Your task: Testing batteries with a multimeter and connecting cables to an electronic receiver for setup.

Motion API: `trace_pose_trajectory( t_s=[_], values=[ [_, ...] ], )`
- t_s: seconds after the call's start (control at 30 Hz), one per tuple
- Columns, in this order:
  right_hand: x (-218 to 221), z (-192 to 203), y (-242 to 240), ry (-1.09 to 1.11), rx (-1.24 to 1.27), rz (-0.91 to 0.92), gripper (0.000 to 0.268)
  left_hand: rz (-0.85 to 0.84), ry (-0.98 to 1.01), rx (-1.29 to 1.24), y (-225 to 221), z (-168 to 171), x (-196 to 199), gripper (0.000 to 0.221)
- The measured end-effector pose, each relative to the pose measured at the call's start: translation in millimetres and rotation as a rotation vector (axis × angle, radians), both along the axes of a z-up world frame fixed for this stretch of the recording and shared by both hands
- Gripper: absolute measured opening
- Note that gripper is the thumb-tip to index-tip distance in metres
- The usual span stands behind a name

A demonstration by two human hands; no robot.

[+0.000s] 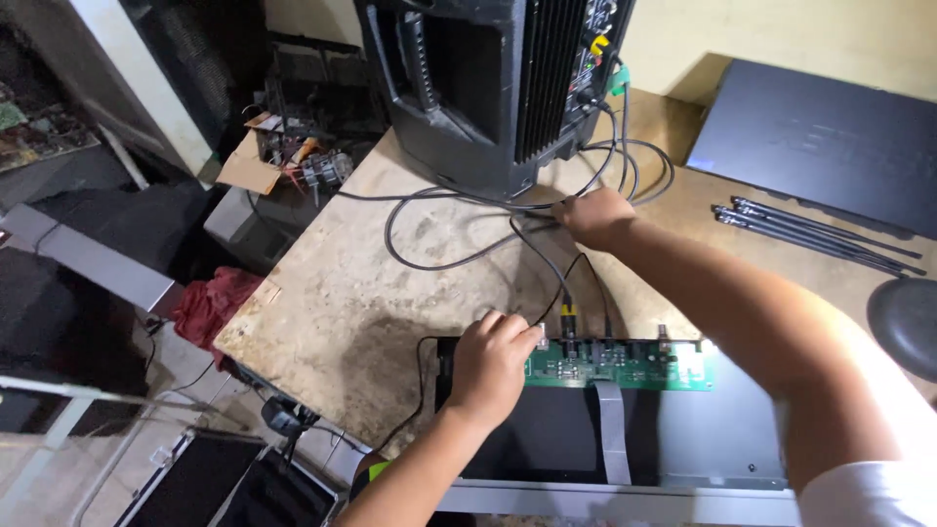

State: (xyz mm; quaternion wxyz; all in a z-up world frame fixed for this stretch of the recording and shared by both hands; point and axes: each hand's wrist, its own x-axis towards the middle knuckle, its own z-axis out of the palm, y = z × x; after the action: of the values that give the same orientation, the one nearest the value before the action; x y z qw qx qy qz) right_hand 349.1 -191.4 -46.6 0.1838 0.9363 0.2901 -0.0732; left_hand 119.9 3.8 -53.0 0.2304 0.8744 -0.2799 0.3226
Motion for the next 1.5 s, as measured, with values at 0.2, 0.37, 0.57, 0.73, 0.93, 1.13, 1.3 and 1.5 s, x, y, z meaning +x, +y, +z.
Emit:
trace_pose_trajectory(
  t_s=[0.2,0.37,0.57,0.73,0.93,1.13,1.3,1.5],
  values=[
    [44.3,-54.8,-16.8,-0.196,0.042,-0.012,0.016,-0.027,0.091,-0.002,-5.4,-13.5,28.7,0.005],
    [37.1,-47.3,-31.4,-0.129,0.198,-0.074,0.019,-0.004,0.198,0.043,-12.5,-27.3,52.5,0.008],
    [-50.9,47.8,-70.6,-0.147,0.383,-0.171,0.033,0.062,0.345,0.16,-20.2,-56.1,74.8,0.013],
    [-131.6,98.1,-112.4,-0.229,0.374,-0.26,0.044,-0.013,0.291,0.19,-25.7,-51.4,92.8,0.024],
    [-299.2,94.4,-162.4,-0.292,0.528,-0.206,0.039,0.034,0.129,-0.146,40.2,23.8,12.7,0.027],
    [-450.3,-11.1,-101.8,0.003,0.924,0.081,0.039,0.754,-0.1,-0.447,178.6,-38.9,-186.8,0.019],
    [-471.9,-181.1,-80.9,0.791,0.946,0.257,0.054,0.831,0.728,-0.789,183.7,-167.8,-340.5,0.036],
    [-477.1,-120.3,40.5,1.406,0.101,0.004,0.058,0.73,1.154,-1.132,203.6,-210.7,-397.7,0.072]
  ],
)
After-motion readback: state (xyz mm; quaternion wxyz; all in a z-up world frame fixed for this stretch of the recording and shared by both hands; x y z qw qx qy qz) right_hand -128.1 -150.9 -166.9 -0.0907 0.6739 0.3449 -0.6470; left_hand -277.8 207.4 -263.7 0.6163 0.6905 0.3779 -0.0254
